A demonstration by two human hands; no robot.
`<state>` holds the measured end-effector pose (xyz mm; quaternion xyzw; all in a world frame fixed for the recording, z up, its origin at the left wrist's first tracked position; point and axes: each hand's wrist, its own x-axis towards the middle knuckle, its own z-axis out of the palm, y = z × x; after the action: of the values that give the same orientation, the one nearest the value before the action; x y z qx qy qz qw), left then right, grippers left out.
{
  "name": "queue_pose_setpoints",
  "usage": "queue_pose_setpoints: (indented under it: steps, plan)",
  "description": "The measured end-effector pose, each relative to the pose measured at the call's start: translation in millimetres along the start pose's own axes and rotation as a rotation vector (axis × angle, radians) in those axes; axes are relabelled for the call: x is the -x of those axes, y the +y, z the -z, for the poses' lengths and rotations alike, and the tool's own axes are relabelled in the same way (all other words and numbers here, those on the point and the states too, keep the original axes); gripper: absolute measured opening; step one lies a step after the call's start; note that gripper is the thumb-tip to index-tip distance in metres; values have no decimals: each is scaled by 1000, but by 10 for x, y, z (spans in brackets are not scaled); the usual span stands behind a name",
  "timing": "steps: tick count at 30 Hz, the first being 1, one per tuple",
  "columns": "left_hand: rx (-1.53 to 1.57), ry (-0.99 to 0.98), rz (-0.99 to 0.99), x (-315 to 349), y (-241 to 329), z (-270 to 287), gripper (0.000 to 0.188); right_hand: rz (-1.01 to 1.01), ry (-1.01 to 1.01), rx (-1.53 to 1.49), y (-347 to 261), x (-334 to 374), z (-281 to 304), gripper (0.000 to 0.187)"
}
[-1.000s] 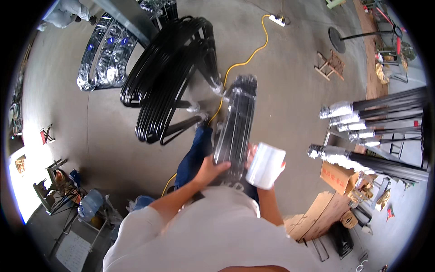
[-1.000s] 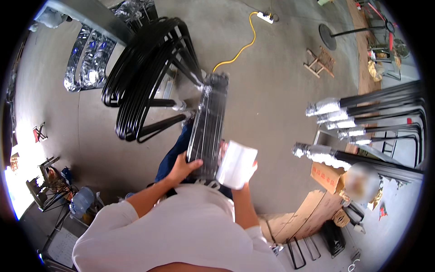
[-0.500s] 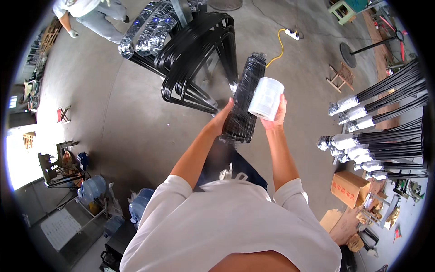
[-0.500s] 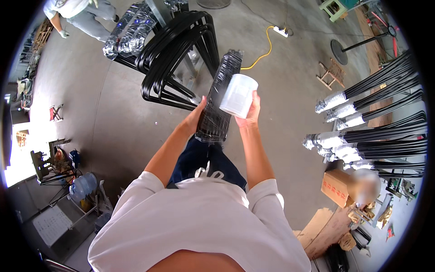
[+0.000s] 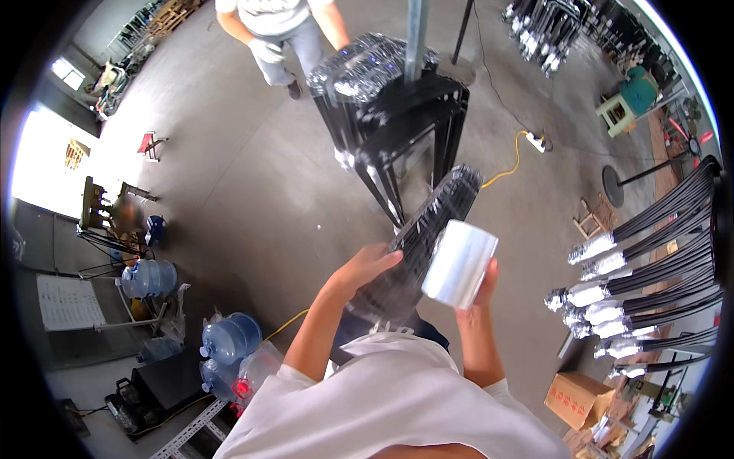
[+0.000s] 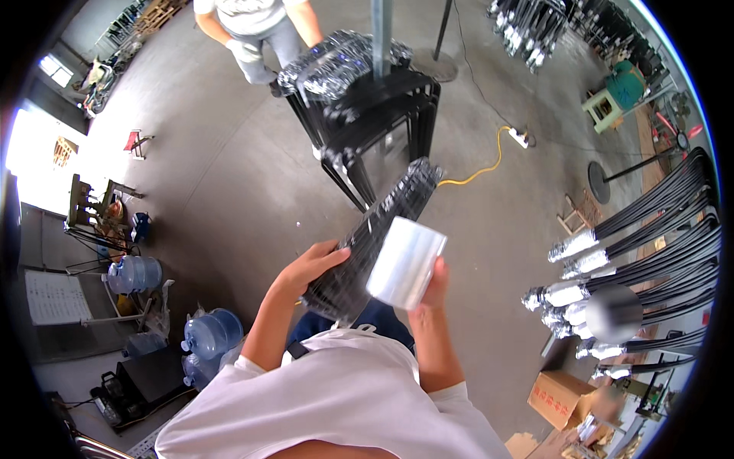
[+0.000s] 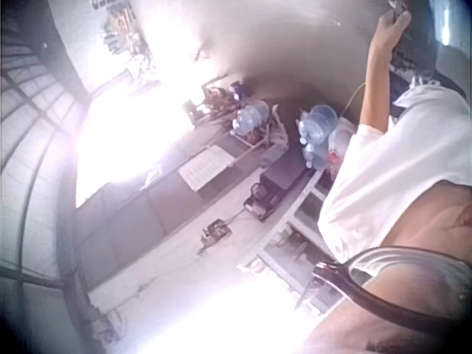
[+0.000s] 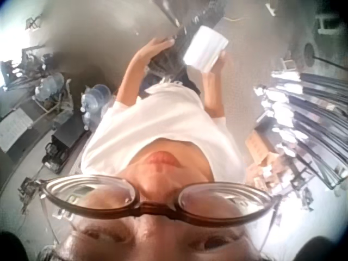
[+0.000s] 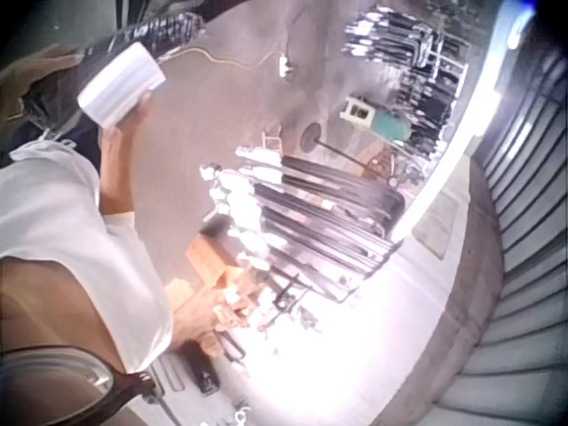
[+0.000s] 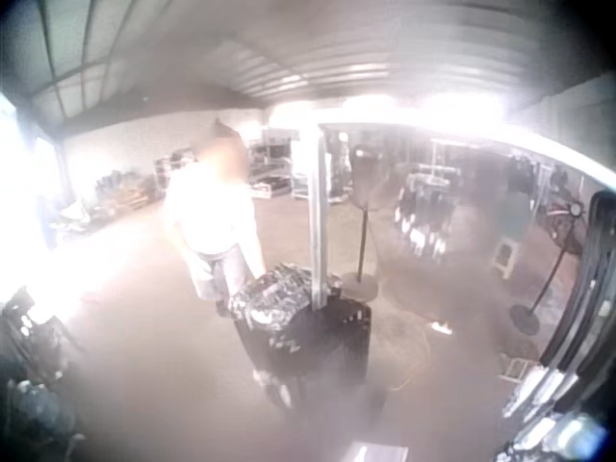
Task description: The person wraps a roll of clear plastic film around a bundle of black cables. They rotate the bundle and pull the film to secure it, then tear the film off the roll. The person repeats this wrapping process on multiple bundles of cables in a warehouse setting.
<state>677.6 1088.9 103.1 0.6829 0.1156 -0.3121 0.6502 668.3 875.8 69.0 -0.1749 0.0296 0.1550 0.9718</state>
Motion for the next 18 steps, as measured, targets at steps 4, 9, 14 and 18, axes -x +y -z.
queue_pose_setpoints:
  steps: [4, 9, 14, 18]
  plan:
    - [10, 91, -9, 560, -309, 510, 40, -118, -3, 47, 567, 133, -331, 60]
    - [129, 175, 0, 1142, -819, 1111, 41, -193, 34, 78, 1374, 172, -530, 56]
    - [254, 336, 9, 1543, -1040, 1549, 45, -260, -17, 195, 2044, 51, -839, 56]
    - [338, 312, -102, 1828, -935, 1907, 40, -274, -43, 237, 2389, -105, -1169, 53]
